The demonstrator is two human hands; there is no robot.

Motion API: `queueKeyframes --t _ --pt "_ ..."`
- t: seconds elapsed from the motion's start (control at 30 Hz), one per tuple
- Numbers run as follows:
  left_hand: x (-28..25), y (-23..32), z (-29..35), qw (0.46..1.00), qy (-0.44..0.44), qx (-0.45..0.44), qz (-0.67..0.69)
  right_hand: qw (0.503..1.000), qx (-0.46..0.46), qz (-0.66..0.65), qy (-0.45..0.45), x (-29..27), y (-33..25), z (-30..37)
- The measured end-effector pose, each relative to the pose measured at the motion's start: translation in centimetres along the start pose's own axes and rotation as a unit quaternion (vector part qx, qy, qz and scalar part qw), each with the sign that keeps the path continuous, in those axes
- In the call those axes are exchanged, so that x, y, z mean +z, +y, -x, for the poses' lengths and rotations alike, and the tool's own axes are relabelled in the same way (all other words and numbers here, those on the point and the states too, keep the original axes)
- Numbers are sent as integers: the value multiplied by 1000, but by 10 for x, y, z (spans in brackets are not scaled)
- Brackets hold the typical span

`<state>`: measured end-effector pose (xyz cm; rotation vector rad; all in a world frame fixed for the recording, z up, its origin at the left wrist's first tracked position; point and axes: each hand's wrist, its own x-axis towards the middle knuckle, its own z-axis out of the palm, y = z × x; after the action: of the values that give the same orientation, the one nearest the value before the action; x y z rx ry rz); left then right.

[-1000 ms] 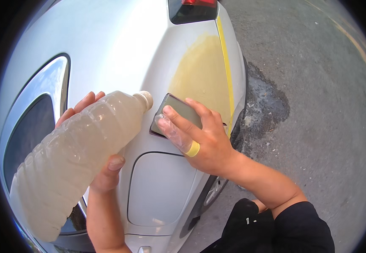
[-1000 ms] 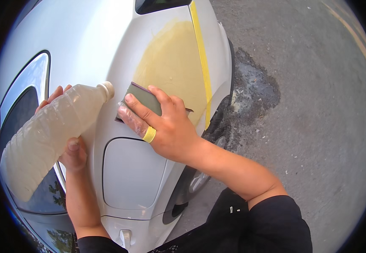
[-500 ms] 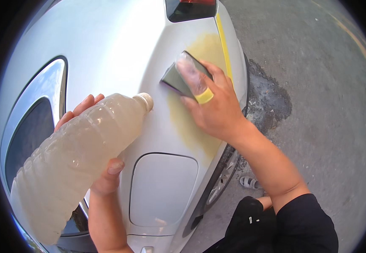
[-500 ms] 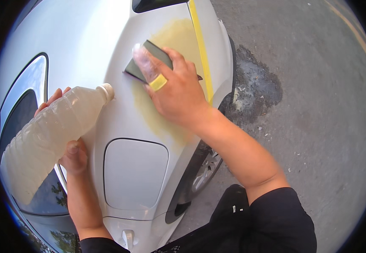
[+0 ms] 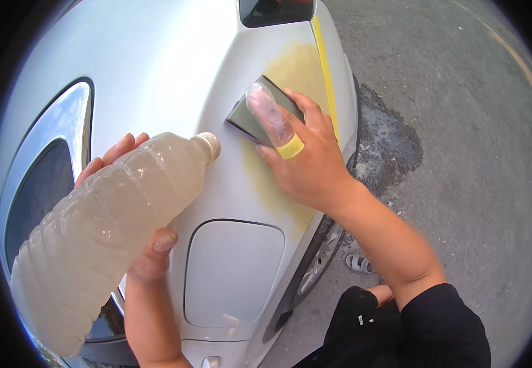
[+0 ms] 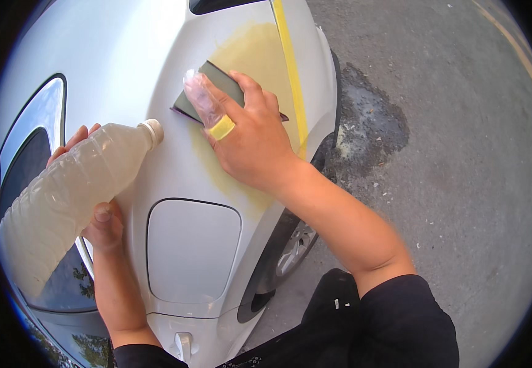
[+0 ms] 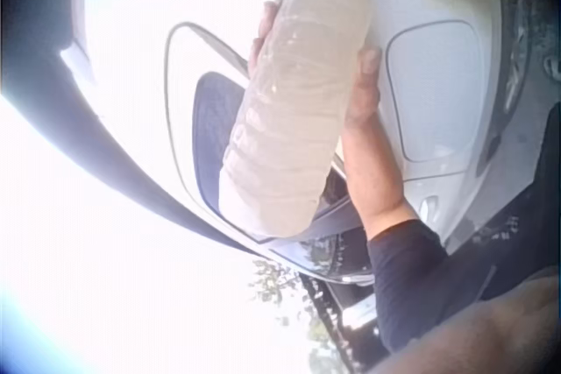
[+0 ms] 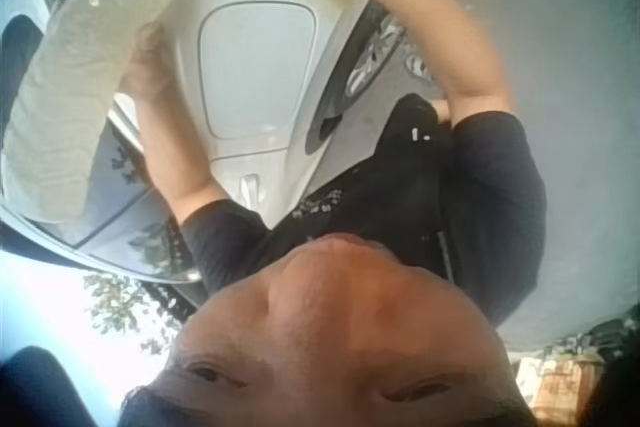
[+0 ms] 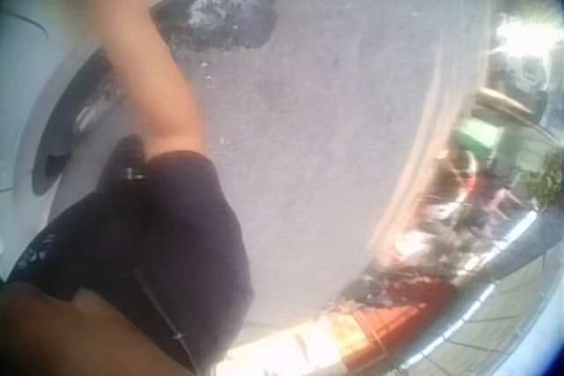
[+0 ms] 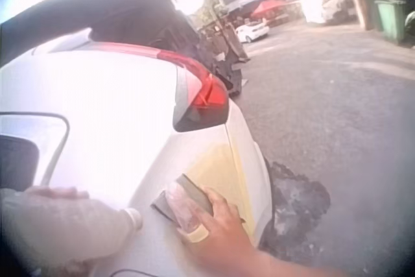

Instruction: The person sands a taped-off section of a white car's rear quarter panel using a sanding block while continuously pouring liquid from a plastic bottle. The person occasionally pauses to wipe the surface with a hand.

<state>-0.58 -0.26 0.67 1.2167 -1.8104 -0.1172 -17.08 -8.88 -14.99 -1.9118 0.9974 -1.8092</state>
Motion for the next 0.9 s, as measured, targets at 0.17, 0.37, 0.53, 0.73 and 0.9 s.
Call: queueKeyframes --t 0.17,0.37,0.53,0.73,0.9 --pt "6 1 -1 1000 3 -3 13 993 -114 -8 -41 -14 -10 88" --pt "4 -1 -5 1000 -8 -5 5 999 -28 20 -9 -4 3 3" --pt "9 1 -7 1000 0 -17 13 996 -73 2 -59 -24 -5 99" --pt "10 -5 -4 1000 0 2 -18 995 -90 22 -32 -10 0 45" --pt "9 -8 -3 999 -5 16 -39 997 -66 12 -46 -16 -4 92"
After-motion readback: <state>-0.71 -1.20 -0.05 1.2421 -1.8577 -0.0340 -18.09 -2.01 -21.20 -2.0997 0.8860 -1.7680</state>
